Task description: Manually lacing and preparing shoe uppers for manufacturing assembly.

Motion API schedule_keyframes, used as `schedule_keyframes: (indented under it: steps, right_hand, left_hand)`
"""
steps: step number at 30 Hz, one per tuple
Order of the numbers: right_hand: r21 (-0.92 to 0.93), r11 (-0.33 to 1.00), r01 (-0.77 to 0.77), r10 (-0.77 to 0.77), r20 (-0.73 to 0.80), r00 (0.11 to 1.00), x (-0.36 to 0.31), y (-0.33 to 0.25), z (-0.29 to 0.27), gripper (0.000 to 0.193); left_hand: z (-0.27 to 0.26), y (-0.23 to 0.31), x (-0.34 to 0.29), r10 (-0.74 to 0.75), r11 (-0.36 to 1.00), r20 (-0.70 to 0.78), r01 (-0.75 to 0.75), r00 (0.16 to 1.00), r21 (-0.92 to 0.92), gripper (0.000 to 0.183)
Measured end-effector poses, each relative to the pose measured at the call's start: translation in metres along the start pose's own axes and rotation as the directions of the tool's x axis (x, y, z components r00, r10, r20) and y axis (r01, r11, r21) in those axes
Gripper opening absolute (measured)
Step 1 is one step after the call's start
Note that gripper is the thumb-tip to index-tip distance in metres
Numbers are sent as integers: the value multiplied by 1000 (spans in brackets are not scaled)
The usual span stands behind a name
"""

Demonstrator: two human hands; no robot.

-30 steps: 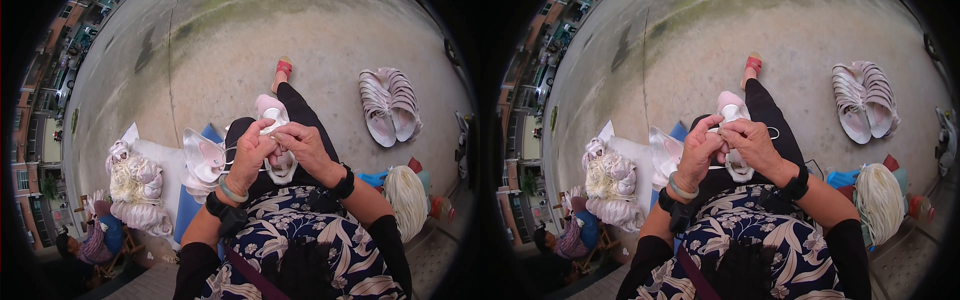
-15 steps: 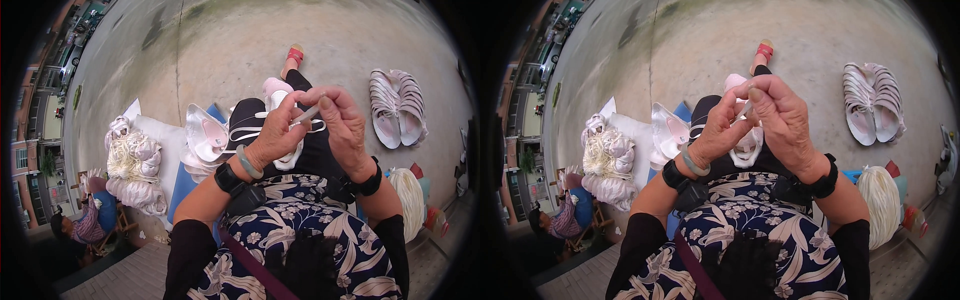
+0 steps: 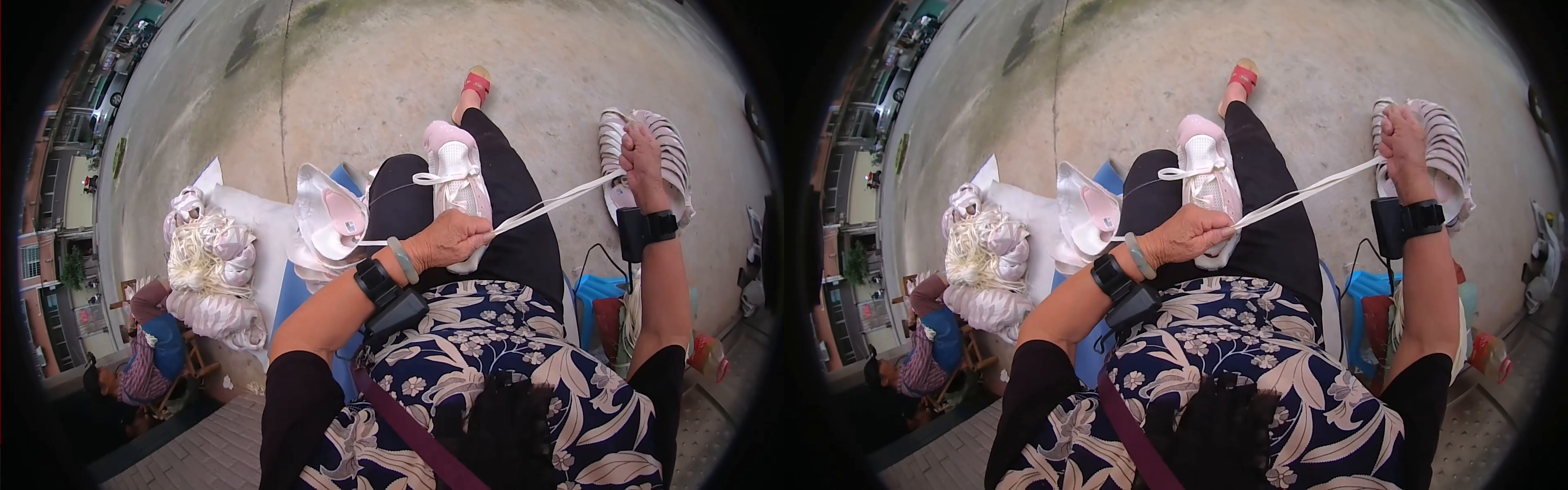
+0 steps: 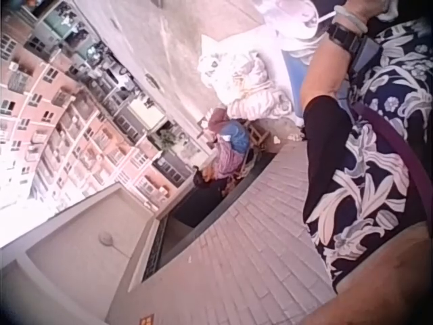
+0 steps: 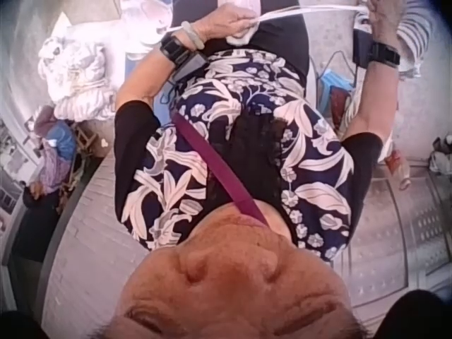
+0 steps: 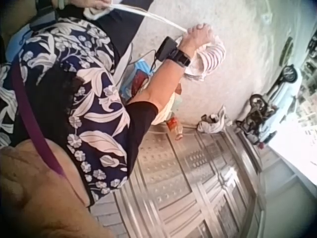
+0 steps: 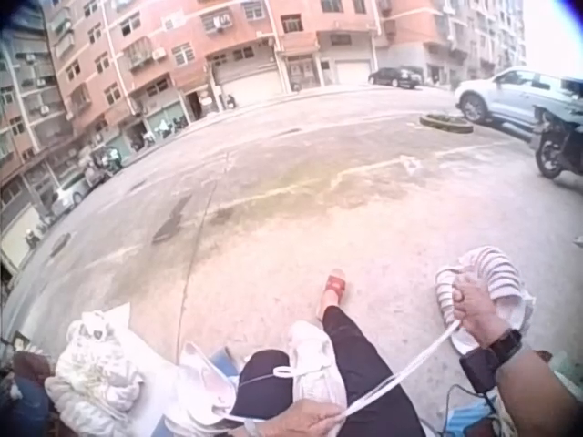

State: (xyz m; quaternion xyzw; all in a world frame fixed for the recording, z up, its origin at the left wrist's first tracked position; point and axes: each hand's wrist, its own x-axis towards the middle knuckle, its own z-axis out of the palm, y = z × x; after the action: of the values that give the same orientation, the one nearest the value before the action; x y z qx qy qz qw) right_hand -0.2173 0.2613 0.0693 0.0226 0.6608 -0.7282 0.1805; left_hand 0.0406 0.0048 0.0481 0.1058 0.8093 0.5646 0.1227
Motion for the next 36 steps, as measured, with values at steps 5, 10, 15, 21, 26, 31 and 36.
schedule_keyframes:
  steps: [5,10,15,21,26,31,36]
  right_hand:
    - [-490,830,266,-56,402,914,-22,61,79,27]
    - [-581,660,476,8,639,769,-49,77,152,22]
    - [-668,401,627,-17,679,734,-59,80,173,23]
    - [-687,460,562,-136,571,809,-63,101,163,16]
    - [-520,704,483,-132,574,808,-58,110,152,18]
    - [-475,789,390,-63,569,820,-39,98,166,29]
    - [-758,483,438,161,568,807,-30,84,194,44]
  left_hand:
    - [-4,21,2,-138,957,182,179,974,-228,23]
    - [-2,36,13,-70,950,302,156,951,-272,24]
    - [-8,42,11,2,942,254,84,967,-326,24]
    - [2,82,15,313,931,312,-225,897,-287,25]
    - [0,76,17,238,930,291,-130,927,-344,24]
    - [6,74,16,235,951,297,-156,925,-266,22]
    - [4,79,11,221,935,177,-157,959,-318,20]
